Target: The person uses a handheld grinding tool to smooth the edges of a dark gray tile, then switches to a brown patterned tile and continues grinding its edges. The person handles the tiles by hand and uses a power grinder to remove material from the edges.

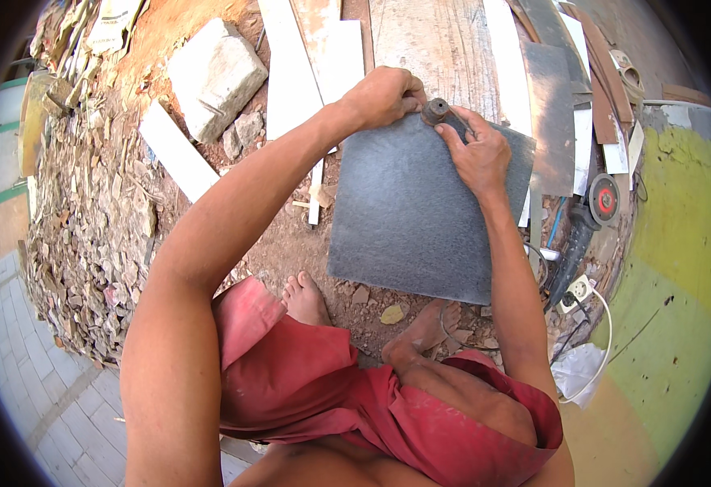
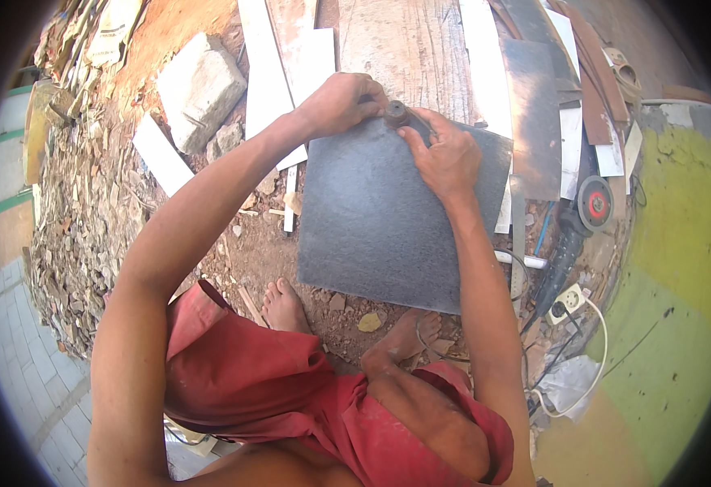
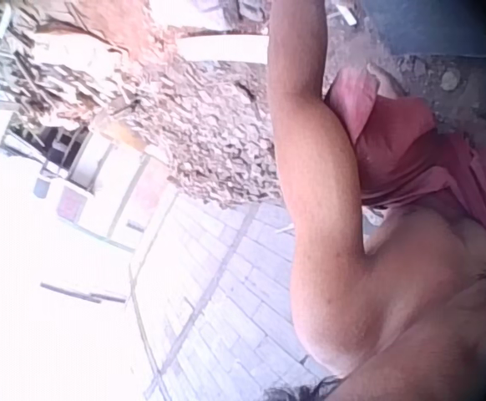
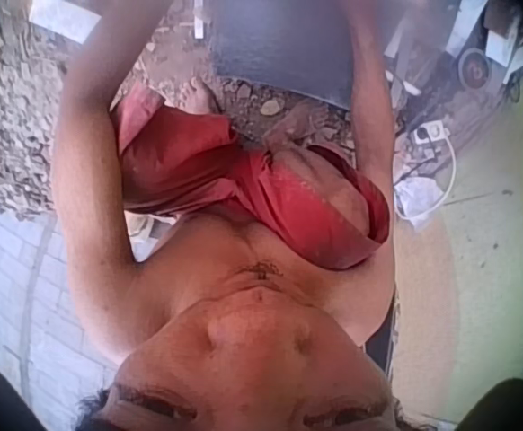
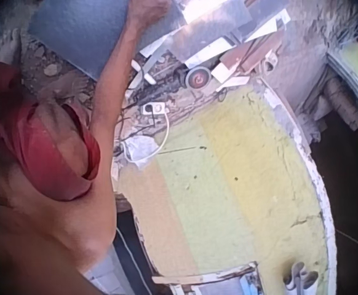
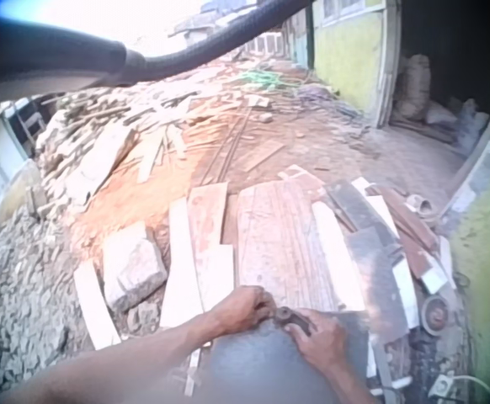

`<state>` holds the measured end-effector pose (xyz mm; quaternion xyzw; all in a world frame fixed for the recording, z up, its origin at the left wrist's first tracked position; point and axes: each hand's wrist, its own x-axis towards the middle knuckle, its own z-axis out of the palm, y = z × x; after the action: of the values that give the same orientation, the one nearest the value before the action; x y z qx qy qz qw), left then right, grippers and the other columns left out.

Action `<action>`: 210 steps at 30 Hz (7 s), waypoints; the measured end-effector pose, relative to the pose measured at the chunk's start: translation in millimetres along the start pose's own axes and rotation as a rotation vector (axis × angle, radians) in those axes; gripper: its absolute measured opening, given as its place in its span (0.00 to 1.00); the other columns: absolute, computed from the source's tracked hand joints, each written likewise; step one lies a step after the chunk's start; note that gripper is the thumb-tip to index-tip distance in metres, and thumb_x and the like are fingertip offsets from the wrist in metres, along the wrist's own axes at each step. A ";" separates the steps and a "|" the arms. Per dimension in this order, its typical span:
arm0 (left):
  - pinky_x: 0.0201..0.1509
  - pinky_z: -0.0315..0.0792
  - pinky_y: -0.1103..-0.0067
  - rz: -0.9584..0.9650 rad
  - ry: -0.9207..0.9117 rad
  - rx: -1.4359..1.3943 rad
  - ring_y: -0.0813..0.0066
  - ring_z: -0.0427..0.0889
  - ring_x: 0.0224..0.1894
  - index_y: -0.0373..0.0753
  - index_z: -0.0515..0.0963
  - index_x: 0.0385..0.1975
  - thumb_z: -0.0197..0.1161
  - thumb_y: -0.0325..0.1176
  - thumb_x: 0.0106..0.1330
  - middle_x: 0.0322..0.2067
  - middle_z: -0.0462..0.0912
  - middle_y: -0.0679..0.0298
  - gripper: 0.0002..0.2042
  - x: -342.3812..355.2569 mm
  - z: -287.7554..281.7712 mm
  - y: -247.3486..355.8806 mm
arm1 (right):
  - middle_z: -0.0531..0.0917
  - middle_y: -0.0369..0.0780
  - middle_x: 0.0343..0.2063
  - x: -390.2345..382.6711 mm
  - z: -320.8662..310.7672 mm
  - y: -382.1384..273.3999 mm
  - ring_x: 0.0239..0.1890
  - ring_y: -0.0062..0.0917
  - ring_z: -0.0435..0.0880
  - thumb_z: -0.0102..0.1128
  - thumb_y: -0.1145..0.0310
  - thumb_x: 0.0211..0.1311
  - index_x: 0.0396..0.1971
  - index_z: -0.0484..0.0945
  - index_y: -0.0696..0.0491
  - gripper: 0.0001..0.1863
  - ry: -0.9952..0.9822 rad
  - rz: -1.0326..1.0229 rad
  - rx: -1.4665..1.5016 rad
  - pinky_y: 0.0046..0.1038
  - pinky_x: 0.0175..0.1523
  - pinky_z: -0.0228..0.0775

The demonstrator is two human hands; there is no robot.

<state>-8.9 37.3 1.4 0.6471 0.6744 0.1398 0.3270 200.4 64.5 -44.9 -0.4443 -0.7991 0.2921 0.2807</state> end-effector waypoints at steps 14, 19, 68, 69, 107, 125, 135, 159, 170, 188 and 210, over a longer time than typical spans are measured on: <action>0.52 0.78 0.68 -0.042 -0.049 -0.024 0.63 0.84 0.46 0.38 0.83 0.46 0.63 0.32 0.66 0.43 0.84 0.54 0.11 0.6 -2.4 3.0 | 0.81 0.38 0.17 -1.3 2.2 4.3 0.15 0.24 0.78 0.69 0.56 0.58 0.48 0.83 0.41 0.17 0.009 -0.019 0.025 0.30 0.22 0.66; 0.53 0.79 0.68 0.011 -0.006 0.038 0.59 0.84 0.48 0.39 0.75 0.57 0.70 0.31 0.59 0.50 0.79 0.49 0.24 -7.8 -0.8 11.8 | 0.82 0.40 0.22 -6.9 -9.0 0.4 0.22 0.33 0.78 0.57 0.62 0.66 0.48 0.77 0.48 0.13 0.059 0.008 0.042 0.37 0.33 0.68; 0.48 0.79 0.70 -0.100 0.031 0.044 0.60 0.87 0.42 0.35 0.80 0.46 0.73 0.29 0.56 0.39 0.87 0.51 0.18 -7.5 9.2 49.8 | 0.77 0.43 0.12 -0.3 -4.1 8.7 0.16 0.36 0.80 0.57 0.70 0.65 0.29 0.74 0.54 0.06 -0.026 -0.200 -0.039 0.38 0.24 0.71; 0.48 0.79 0.70 -0.110 0.025 0.040 0.60 0.87 0.43 0.35 0.80 0.46 0.73 0.29 0.56 0.39 0.87 0.51 0.18 -7.0 9.3 50.6 | 0.77 0.43 0.12 0.0 -4.5 8.3 0.15 0.36 0.79 0.57 0.70 0.64 0.28 0.74 0.54 0.06 -0.004 -0.186 -0.036 0.38 0.25 0.71; 0.43 0.80 0.72 -0.053 0.049 0.068 0.63 0.88 0.39 0.35 0.80 0.46 0.74 0.29 0.55 0.38 0.87 0.50 0.19 -5.8 12.1 42.7 | 0.81 0.44 0.15 4.6 -4.6 -0.4 0.18 0.37 0.83 0.58 0.69 0.64 0.30 0.75 0.55 0.06 -0.070 -0.092 -0.043 0.37 0.24 0.74; 0.44 0.79 0.69 -0.039 0.011 0.176 0.57 0.87 0.40 0.35 0.79 0.45 0.73 0.28 0.55 0.37 0.86 0.50 0.18 -3.2 8.0 46.2 | 0.80 0.44 0.16 -17.6 -9.2 -0.1 0.20 0.38 0.83 0.61 0.68 0.63 0.34 0.77 0.53 0.05 -0.085 -0.082 -0.039 0.38 0.28 0.74; 0.46 0.78 0.65 0.052 -0.018 0.244 0.51 0.85 0.41 0.33 0.75 0.43 0.70 0.26 0.56 0.36 0.86 0.48 0.16 -1.2 8.7 47.1 | 0.82 0.44 0.19 2.5 -14.6 -4.7 0.24 0.39 0.84 0.61 0.66 0.63 0.31 0.79 0.52 0.06 -0.266 -0.098 -0.042 0.38 0.31 0.74; 0.51 0.78 0.65 -0.025 -0.059 0.270 0.50 0.85 0.45 0.33 0.75 0.46 0.68 0.26 0.58 0.41 0.85 0.47 0.17 -0.1 10.0 50.7 | 0.82 0.44 0.19 25.8 -14.5 11.7 0.24 0.36 0.84 0.59 0.67 0.65 0.35 0.78 0.53 0.06 -0.190 -0.118 -0.027 0.37 0.33 0.75; 0.49 0.77 0.65 -0.007 -0.034 0.273 0.50 0.84 0.44 0.33 0.74 0.44 0.69 0.26 0.57 0.39 0.84 0.47 0.16 -1.2 11.8 46.5 | 0.83 0.48 0.22 9.7 -27.7 5.1 0.28 0.42 0.85 0.59 0.67 0.64 0.33 0.77 0.55 0.07 -0.311 -0.082 -0.028 0.41 0.34 0.76; 0.48 0.77 0.64 -0.002 -0.042 0.278 0.50 0.85 0.42 0.32 0.74 0.44 0.69 0.26 0.57 0.38 0.84 0.46 0.16 -0.6 11.4 47.7 | 0.82 0.48 0.20 3.5 -18.2 5.4 0.25 0.45 0.84 0.57 0.67 0.65 0.33 0.76 0.55 0.07 -0.139 -0.040 0.063 0.44 0.32 0.74; 0.49 0.76 0.64 0.043 -0.031 0.264 0.49 0.84 0.43 0.32 0.73 0.44 0.68 0.27 0.57 0.38 0.83 0.46 0.16 -2.6 10.1 47.7 | 0.81 0.46 0.18 -5.7 -16.8 1.9 0.23 0.41 0.84 0.59 0.66 0.65 0.36 0.76 0.54 0.07 -0.182 -0.080 -0.046 0.41 0.30 0.75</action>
<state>34.5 38.3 23.7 0.7010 0.6677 0.0466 0.2461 215.9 64.0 -36.0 -0.3899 -0.8448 0.3016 0.2081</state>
